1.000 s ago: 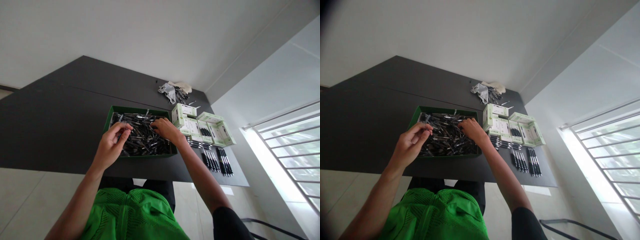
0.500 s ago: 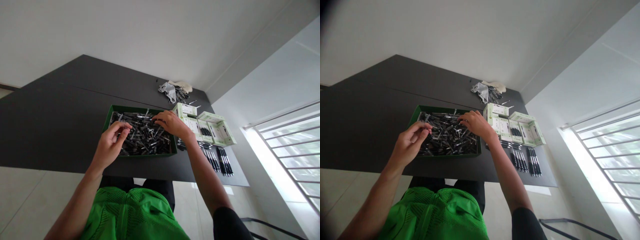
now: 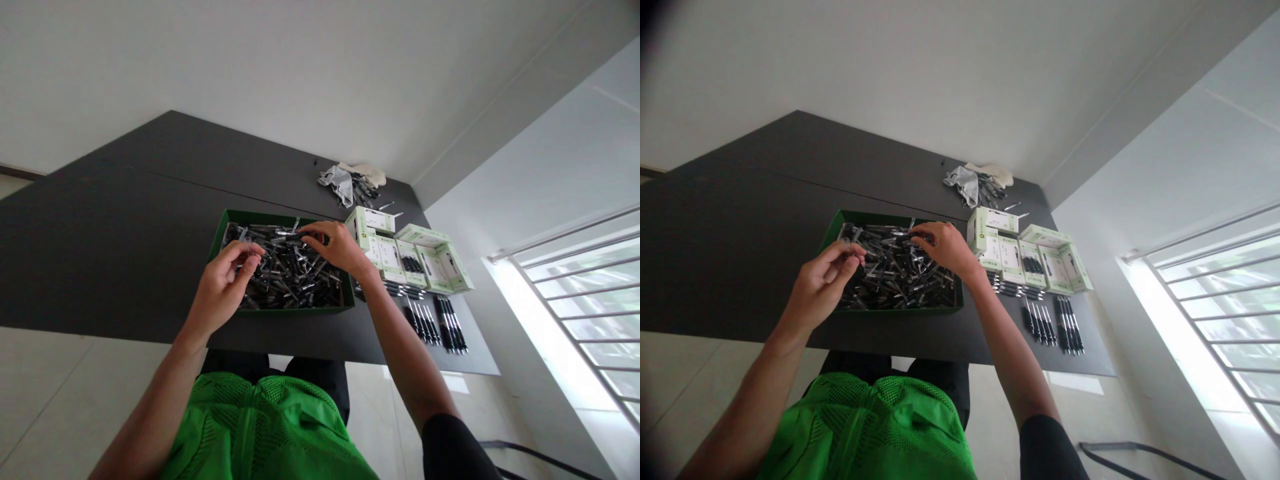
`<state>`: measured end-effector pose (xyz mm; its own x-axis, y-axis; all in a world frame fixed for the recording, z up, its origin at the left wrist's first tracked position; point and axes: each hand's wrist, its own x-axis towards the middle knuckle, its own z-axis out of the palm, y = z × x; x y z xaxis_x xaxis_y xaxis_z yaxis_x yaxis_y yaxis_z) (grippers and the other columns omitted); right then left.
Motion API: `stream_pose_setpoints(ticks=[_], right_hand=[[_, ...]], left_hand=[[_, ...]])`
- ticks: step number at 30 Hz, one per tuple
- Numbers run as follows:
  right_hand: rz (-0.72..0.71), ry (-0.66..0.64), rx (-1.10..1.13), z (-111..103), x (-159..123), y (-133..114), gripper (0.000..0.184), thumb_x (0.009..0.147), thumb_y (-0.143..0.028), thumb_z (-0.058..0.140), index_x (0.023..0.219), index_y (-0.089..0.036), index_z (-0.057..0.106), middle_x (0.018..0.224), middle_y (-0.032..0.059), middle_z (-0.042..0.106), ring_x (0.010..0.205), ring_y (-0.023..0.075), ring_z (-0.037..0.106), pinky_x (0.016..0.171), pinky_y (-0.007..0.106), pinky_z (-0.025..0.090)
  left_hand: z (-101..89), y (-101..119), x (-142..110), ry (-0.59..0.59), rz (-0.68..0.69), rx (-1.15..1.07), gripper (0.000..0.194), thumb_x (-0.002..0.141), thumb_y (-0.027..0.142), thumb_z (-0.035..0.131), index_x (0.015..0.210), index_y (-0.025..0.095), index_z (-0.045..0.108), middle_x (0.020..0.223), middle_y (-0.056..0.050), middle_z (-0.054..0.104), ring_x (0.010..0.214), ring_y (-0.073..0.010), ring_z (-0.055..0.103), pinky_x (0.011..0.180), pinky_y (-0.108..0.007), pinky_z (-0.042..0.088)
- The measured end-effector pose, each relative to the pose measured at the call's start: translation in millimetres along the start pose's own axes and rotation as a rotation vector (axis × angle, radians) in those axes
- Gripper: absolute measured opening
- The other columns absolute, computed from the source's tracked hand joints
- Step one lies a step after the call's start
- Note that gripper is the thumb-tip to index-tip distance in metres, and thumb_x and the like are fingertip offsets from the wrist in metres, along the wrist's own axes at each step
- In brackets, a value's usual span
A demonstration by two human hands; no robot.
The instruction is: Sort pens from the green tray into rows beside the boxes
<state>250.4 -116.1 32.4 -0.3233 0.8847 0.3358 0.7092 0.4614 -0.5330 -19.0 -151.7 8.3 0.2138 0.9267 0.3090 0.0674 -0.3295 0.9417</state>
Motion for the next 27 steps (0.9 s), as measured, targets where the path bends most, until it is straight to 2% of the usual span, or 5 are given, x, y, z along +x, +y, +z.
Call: stream_pose_setpoints(ticks=[9,15,27], right_hand=[[0.046,0.012,0.096,0,2,-5,0.022,0.100,-0.030,0.067,0.112,-0.019,0.081,0.108,0.0054,0.082,0.081,0.0156,0.067,0.076,0.027,0.050],[0.043,0.004,0.069,2,3,-1,0.021,0.101,-0.028,0.066,0.113,-0.019,0.081,0.108,0.0057,0.082,0.081,0.0150,0.066,0.079,0.027,0.050],[0.070,0.034,0.034,2,5,5,0.022,0.102,-0.031,0.065,0.110,-0.018,0.081,0.105,0.0066,0.081,0.082,0.0169,0.067,0.077,0.029,0.049]], left_hand=[[0.3,-1,0,0.002,-0.009,-0.002,0.036,0.098,0.055,0.068,0.106,0.021,0.071,0.106,-0.007,0.071,0.101,-0.0219,0.069,0.096,-0.033,0.056],[-0.2,-3,0,0.004,0.006,-0.037,0.029,0.100,0.049,0.069,0.107,0.021,0.071,0.105,-0.005,0.069,0.100,-0.0187,0.067,0.094,-0.029,0.053],[-0.3,-3,-1,0.038,0.007,-0.021,0.028,0.100,0.049,0.068,0.107,0.022,0.071,0.104,-0.005,0.069,0.097,-0.0190,0.066,0.092,-0.030,0.053]])
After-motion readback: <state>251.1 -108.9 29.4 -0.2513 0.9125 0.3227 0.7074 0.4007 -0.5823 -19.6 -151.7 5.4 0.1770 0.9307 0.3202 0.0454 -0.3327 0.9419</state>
